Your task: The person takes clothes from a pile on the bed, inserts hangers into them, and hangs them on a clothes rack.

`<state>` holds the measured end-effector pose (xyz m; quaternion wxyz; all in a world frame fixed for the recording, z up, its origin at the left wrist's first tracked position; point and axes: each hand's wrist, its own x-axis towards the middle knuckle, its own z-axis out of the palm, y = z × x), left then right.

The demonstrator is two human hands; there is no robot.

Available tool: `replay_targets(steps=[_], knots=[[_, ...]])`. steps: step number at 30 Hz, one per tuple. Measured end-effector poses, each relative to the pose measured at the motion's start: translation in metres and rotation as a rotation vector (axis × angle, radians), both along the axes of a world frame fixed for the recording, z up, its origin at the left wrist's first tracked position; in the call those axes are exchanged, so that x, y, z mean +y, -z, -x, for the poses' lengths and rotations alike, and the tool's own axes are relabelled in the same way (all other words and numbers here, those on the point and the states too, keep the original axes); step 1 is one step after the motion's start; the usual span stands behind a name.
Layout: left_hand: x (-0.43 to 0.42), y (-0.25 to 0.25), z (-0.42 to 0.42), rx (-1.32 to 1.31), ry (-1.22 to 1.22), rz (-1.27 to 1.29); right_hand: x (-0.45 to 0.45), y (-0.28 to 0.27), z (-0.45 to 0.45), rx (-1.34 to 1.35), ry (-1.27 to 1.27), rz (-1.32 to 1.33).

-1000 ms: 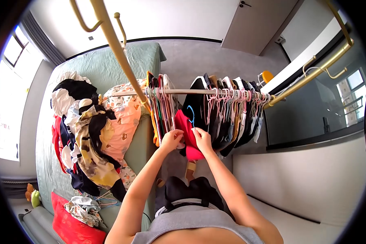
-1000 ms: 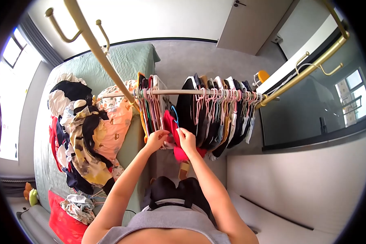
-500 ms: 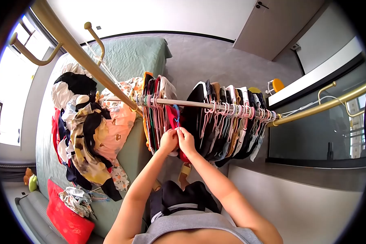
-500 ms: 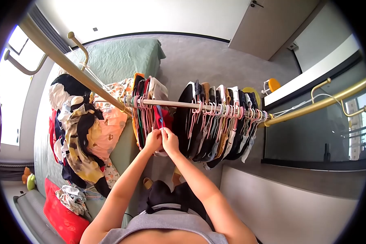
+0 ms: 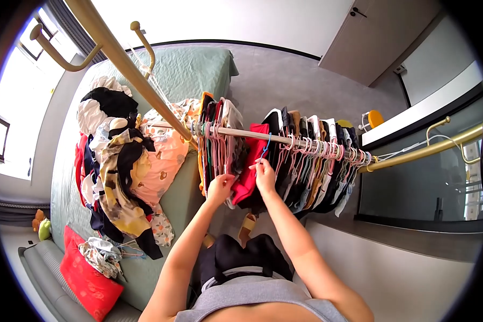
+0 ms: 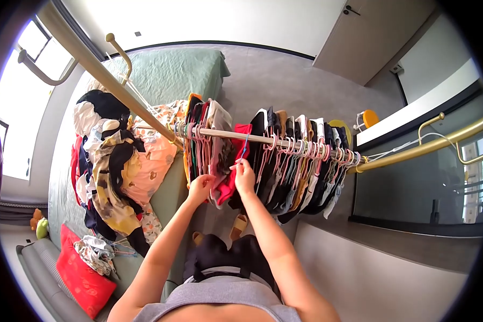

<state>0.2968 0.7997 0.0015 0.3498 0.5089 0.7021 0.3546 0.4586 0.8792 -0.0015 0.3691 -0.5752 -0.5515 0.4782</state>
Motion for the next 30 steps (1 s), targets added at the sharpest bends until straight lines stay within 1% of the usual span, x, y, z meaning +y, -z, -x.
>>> replay_targets(steps=[1,2,4,5,8,9,10,12,13,14,16,17,18,20,21,22,24,25,26,28,29,30], knots=[[0.005,-0.001,-0.005,-0.013,0.017,-0.015,0.009,0.005,-0.006,-0.015,0.019,-0.08],[0.01,-0.002,-0.012,-0.027,0.035,-0.028,0.016,0.01,-0.015,-0.086,0.032,-0.034],[0.02,-0.001,-0.026,-0.072,0.04,-0.051,0.03,0.024,-0.028,-0.166,0.05,-0.087],[0.025,-0.001,-0.034,-0.07,0.059,-0.064,0.036,0.034,-0.034,-0.151,0.079,-0.098],[0.034,-0.009,-0.053,-0.064,0.11,-0.04,0.051,0.063,-0.049,-0.198,0.082,0.006],[0.034,-0.007,-0.057,-0.059,0.132,-0.056,0.053,0.075,-0.053,-0.114,0.107,0.124],[0.034,-0.006,-0.06,-0.056,0.15,-0.072,0.056,0.088,-0.059,-0.053,0.101,0.182],[0.029,-0.008,-0.063,-0.038,0.171,-0.057,0.056,0.101,-0.074,-0.155,0.071,0.223],[0.027,-0.006,-0.063,-0.046,0.166,-0.001,0.052,0.089,-0.075,-0.257,0.096,0.176],[0.021,0.002,-0.061,-0.039,0.159,-0.032,0.045,0.076,-0.072,-0.354,0.11,0.124],[0.008,0.009,-0.051,-0.049,0.127,-0.01,0.029,0.075,-0.06,-0.587,0.258,-0.198],[0.0,0.01,-0.043,-0.035,0.119,-0.026,0.019,0.062,-0.049,-0.548,0.266,-0.324],[-0.01,0.008,-0.035,-0.083,0.067,0.046,0.008,0.043,-0.036,-0.499,0.273,-0.446],[-0.034,0.005,-0.011,-0.093,-0.04,0.023,-0.013,0.045,-0.007,-0.245,0.19,-0.436],[-0.049,0.015,0.003,-0.071,-0.105,-0.009,-0.025,0.042,0.009,-0.238,0.096,-0.383],[-0.066,0.009,0.018,-0.068,-0.19,0.005,-0.038,0.045,0.029,-0.186,0.059,-0.381],[-0.101,0.007,0.053,-0.091,-0.374,0.085,-0.061,0.051,0.067,-0.169,-0.119,-0.373],[-0.12,0.019,0.074,-0.027,-0.458,-0.067,-0.073,0.048,0.086,-0.184,-0.195,-0.425],[-0.142,0.031,0.095,0.0,-0.558,-0.079,-0.083,0.056,0.106,-0.142,-0.277,-0.36],[-0.186,0.041,0.144,0.139,-0.732,-0.107,-0.107,0.059,0.143,-0.087,-0.422,-0.236],[-0.207,0.046,0.172,0.164,-0.814,-0.091,-0.118,0.06,0.161,-0.091,-0.479,-0.215],[-0.226,0.05,0.202,0.189,-0.891,-0.077,-0.13,0.059,0.179,-0.046,-0.524,-0.071]])
